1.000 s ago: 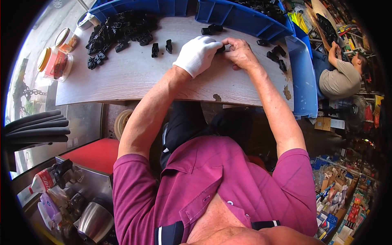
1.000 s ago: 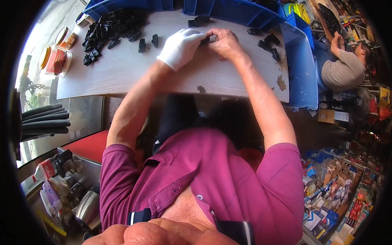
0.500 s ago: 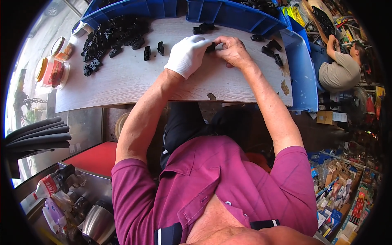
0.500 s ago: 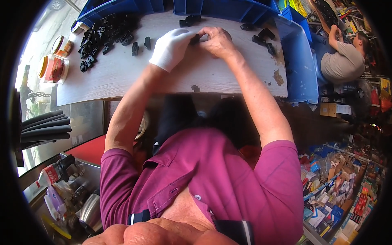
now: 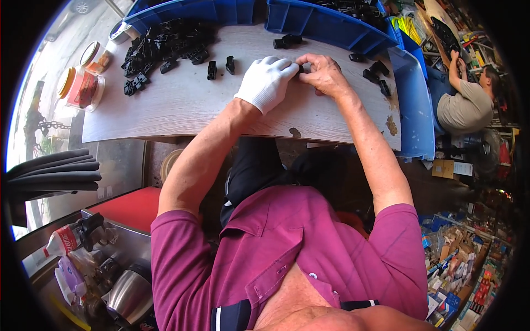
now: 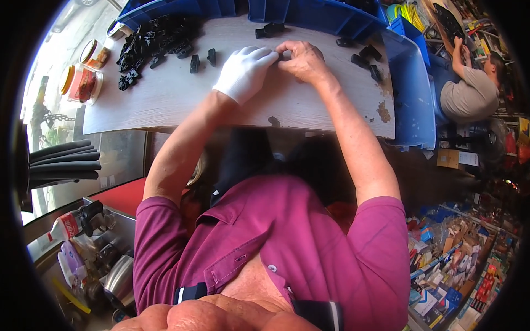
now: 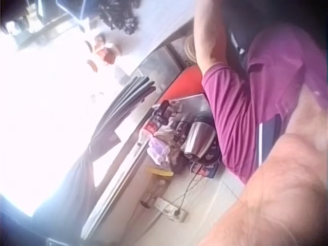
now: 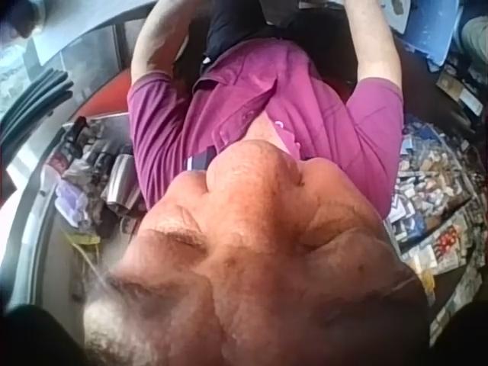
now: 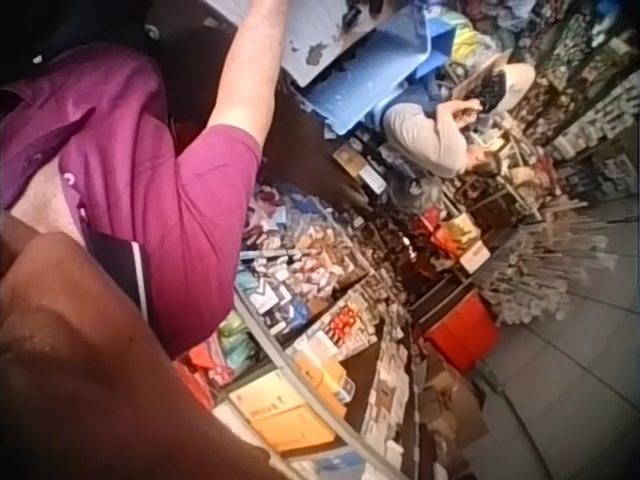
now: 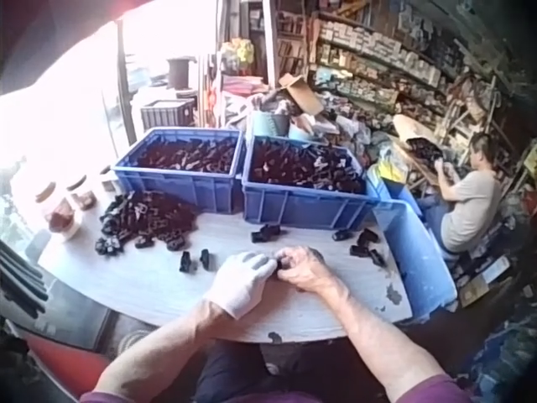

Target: The recorder is sorting and inspecting small black plastic parts from blue bins at a workbench.

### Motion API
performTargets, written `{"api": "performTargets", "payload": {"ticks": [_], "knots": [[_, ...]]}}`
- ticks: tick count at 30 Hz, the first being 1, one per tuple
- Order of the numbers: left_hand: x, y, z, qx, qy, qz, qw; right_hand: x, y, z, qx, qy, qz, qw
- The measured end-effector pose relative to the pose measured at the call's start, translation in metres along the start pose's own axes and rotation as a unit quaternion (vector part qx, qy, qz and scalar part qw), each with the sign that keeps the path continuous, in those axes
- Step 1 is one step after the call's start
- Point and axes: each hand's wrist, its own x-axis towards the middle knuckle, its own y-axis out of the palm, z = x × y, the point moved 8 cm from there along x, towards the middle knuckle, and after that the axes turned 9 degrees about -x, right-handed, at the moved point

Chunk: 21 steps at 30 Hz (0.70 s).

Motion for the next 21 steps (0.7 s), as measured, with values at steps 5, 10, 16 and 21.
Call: {"api": "performTargets", "payload": {"ticks": [5, 10, 16, 21], "knots": [[-0.019, -0.069, 0.018, 0.018, -0.055, -0.167, 0.984, -0.002, -0.001, -0.009, 0.013, 0.014, 0.001, 1.0], [-0.067, -0.099, 0.07, 0.201, -0.241, -0.052, 0.948, -0.001, -0.003, -0.029, 0.112, 0.049, -0.052, 0.991], [-0.076, -0.091, 0.064, 0.208, -0.194, -0.035, 0.958, -0.006, -0.012, -0.051, 0.318, 0.118, -0.082, 0.937], [-0.08, -0.095, 0.063, 0.185, -0.189, -0.053, 0.963, -0.022, -0.056, -0.095, 0.354, 0.202, -0.211, 0.888]]}}
